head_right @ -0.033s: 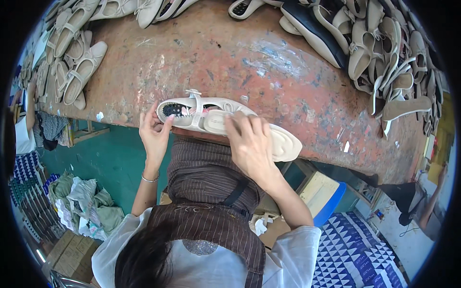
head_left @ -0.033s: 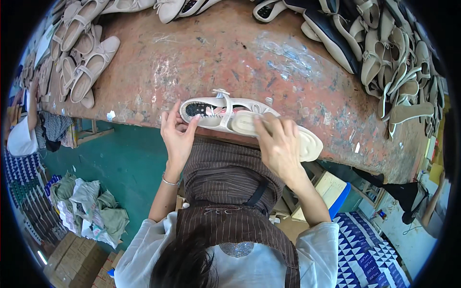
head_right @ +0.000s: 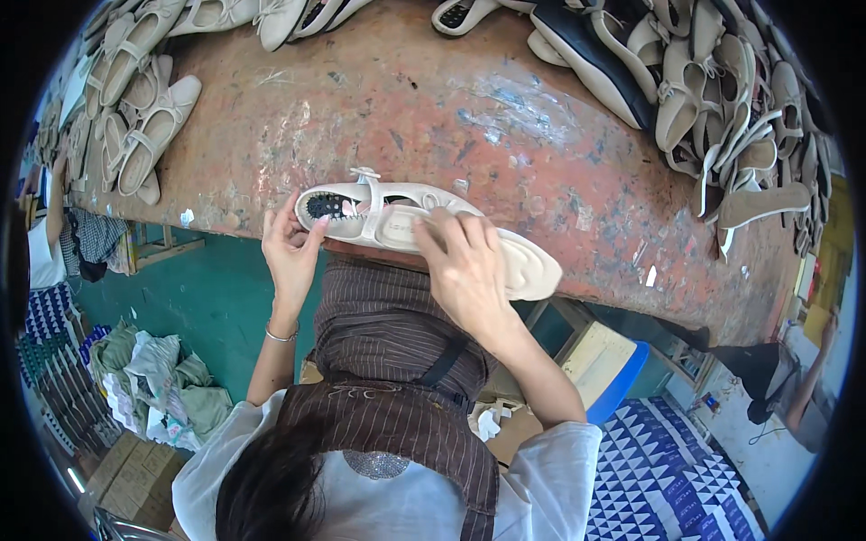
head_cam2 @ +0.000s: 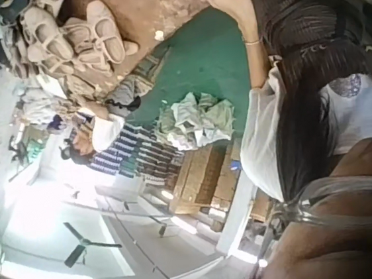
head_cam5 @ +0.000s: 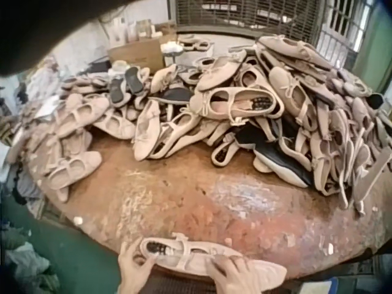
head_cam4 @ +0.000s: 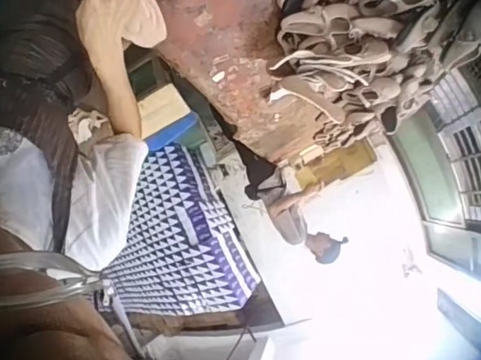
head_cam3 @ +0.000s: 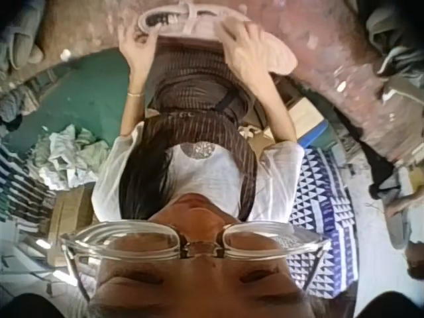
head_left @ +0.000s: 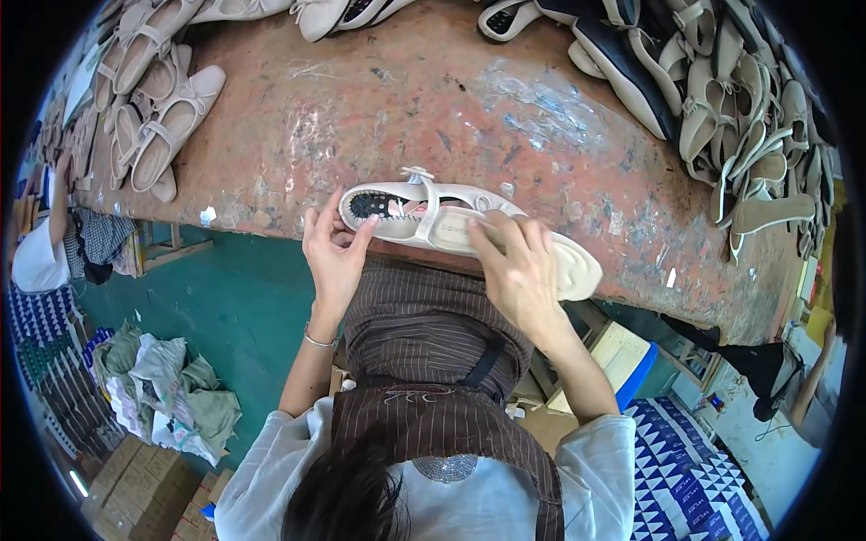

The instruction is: The person repeatedly picks up shoes and white insoles, inserting each insole into a shoe and pressing it firmly into place by hand. They occasionally move shoes aside on the table to reach others while continuing the assembly process.

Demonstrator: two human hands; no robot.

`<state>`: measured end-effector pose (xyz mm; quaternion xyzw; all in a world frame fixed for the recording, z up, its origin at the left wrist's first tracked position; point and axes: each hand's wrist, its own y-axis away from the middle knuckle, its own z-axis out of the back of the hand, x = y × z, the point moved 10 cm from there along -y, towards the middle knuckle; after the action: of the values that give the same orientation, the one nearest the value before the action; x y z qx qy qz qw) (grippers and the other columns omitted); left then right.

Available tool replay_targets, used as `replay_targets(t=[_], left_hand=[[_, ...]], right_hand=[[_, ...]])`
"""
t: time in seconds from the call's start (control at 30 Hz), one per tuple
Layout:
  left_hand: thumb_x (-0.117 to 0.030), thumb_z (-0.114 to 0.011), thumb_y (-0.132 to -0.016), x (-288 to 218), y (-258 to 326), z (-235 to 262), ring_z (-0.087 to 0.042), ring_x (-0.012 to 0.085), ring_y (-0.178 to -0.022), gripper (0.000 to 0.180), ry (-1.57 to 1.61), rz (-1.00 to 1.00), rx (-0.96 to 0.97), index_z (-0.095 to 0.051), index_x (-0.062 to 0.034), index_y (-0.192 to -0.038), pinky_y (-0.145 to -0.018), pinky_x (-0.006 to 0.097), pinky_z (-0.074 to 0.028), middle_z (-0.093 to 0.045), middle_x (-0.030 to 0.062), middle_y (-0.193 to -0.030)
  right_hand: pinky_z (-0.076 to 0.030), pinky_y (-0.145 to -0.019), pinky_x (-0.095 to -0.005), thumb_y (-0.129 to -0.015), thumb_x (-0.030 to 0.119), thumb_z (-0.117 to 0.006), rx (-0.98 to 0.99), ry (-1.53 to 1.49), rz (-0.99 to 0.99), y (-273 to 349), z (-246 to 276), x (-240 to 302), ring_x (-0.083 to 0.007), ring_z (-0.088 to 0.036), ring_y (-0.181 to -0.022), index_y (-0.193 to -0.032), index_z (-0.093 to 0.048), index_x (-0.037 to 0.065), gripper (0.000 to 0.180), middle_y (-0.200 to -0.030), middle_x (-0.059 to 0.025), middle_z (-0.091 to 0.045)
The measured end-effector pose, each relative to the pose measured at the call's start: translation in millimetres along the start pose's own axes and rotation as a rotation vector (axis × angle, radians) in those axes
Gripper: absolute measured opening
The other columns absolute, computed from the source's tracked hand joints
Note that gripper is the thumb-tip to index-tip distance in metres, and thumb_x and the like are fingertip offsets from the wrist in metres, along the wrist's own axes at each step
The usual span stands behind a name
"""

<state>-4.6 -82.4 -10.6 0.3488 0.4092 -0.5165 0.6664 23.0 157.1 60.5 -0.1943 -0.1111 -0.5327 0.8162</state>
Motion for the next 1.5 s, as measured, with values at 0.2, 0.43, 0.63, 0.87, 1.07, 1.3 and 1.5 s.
replay_targets(t=[0.2, 0.43, 0.63, 0.87, 1.07, 1.3, 1.5], left_hand=[[-0.004, -0.085, -0.075, 8.1, -7.6, -2.3, -0.060, 0.0086, -0.076, 0.055, 0.051, 0.029, 0.054, -0.063, 0.0037, -0.125, -0.063, 0.021, -0.059, -0.050, 0.0036, -0.097], [-0.010, -0.087, -0.074, 11.2, -18.1, -3.3, -0.060, 0.0100, -0.072, 0.049, 0.094, 0.030, 0.091, -0.066, 0.0047, -0.116, -0.059, 0.022, -0.056, -0.058, 0.0058, -0.096], [-0.009, -0.087, -0.074, 22.2, -23.1, -3.4, -0.057, 0.0078, -0.065, 0.040, 0.126, -0.033, 0.010, -0.071, 0.0038, -0.107, -0.052, 0.023, -0.047, -0.060, 0.0035, -0.083], [-0.002, -0.078, -0.082, 34.9, -31.5, -8.9, -0.057, 0.0050, -0.060, 0.018, 0.136, 0.120, 0.040, -0.072, 0.0036, -0.098, -0.047, 0.022, -0.046, -0.064, 0.0028, -0.079], [0.000, -0.069, -0.086, 35.9, -36.0, -6.8, -0.054, 0.0058, -0.054, 0.006, 0.112, 0.165, 0.024, -0.072, 0.0030, -0.091, -0.045, 0.024, -0.043, -0.067, 0.0047, -0.072], [-0.002, -0.068, -0.087, 20.7, -36.9, -7.2, -0.052, 0.0075, -0.051, 0.005, -0.033, 0.050, 0.069, -0.068, 0.0024, -0.086, -0.046, 0.028, -0.040, -0.064, 0.0078, -0.064], [-0.012, -0.064, -0.090, -20.8, 38.1, -59.6, -0.065, 0.0416, -0.061, 0.014, -0.327, -0.113, 0.381, -0.054, -0.0025, -0.092, -0.055, 0.051, -0.049, -0.062, 0.0222, -0.065]], right_hand=[[-0.050, -0.085, -0.0411, -0.071, 0.001, -0.072, -0.117, -0.328, 0.006, -34.9, -37.8, 12.0, -0.0278, -0.064, -0.097, -0.091, -0.075, 0.004, 0.020, -0.108, -0.0108, -0.067], [-0.055, -0.082, -0.0391, -0.070, -0.002, -0.072, -0.117, -0.423, -0.020, -56.1, -62.2, 26.6, -0.0297, -0.067, -0.094, -0.086, -0.074, 0.002, 0.017, -0.102, -0.0107, -0.068], [-0.054, -0.080, -0.0395, -0.071, -0.001, -0.070, -0.051, -0.384, -0.038, -61.1, -76.3, 30.1, -0.0291, -0.065, -0.094, -0.085, -0.073, 0.002, 0.015, -0.098, -0.0114, -0.066], [-0.053, -0.080, -0.0391, -0.074, 0.002, -0.064, 0.106, -0.290, 0.220, -54.7, -81.8, 40.6, -0.0264, -0.064, -0.095, -0.107, -0.067, -0.001, 0.033, -0.102, -0.0116, -0.063], [-0.053, -0.091, -0.0361, -0.083, 0.005, -0.054, 0.440, -0.181, 0.271, -59.3, -101.7, 56.8, -0.0250, -0.067, -0.104, -0.133, -0.059, 0.002, 0.051, -0.129, -0.0126, -0.065], [-0.032, -0.118, -0.0447, -0.072, 0.006, -0.060, 0.167, 0.153, 0.061, -48.3, -64.0, 46.1, -0.0262, -0.066, -0.107, -0.091, -0.073, -0.004, 0.025, -0.097, -0.0162, -0.072], [-0.025, -0.115, -0.0586, -0.081, 0.007, -0.067, -0.506, 0.443, -0.449, -47.7, 31.1, -38.0, -0.0296, -0.060, -0.120, -0.107, -0.074, 0.005, 0.027, -0.103, -0.0100, -0.074]])
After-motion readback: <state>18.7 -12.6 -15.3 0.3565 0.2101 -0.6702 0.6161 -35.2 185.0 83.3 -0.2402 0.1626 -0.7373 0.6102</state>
